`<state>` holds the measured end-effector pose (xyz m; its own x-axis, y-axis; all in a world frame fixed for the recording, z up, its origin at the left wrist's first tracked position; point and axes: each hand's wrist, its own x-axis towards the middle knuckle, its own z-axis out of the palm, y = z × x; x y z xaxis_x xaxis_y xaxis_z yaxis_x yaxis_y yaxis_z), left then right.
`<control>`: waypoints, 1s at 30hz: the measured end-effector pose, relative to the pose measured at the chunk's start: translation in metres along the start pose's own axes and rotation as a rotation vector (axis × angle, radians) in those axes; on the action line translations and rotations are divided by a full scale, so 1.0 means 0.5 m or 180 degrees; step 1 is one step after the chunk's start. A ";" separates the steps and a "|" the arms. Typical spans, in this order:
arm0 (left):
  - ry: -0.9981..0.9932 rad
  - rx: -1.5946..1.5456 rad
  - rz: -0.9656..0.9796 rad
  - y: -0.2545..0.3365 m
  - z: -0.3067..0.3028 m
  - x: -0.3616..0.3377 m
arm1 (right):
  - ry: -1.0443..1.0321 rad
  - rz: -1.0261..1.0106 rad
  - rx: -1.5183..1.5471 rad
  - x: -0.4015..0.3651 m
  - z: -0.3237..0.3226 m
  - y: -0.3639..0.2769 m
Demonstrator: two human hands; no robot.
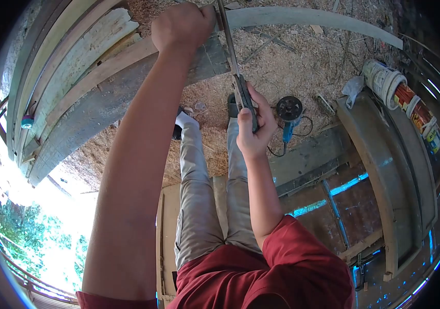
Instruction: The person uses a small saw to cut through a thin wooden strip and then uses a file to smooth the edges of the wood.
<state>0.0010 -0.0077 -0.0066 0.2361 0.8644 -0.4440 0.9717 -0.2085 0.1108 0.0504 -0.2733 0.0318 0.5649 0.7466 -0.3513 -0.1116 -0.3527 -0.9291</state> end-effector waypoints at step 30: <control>-0.0096 -0.0148 0.0049 0.003 -0.010 -0.003 | 0.0030 0.0012 -0.0379 0.018 0.005 -0.035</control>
<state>0.0023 -0.0070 -0.0011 0.2517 0.8470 -0.4683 0.9669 -0.1996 0.1587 0.0554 -0.2592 0.0445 0.5723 0.7400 -0.3533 -0.0162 -0.4205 -0.9072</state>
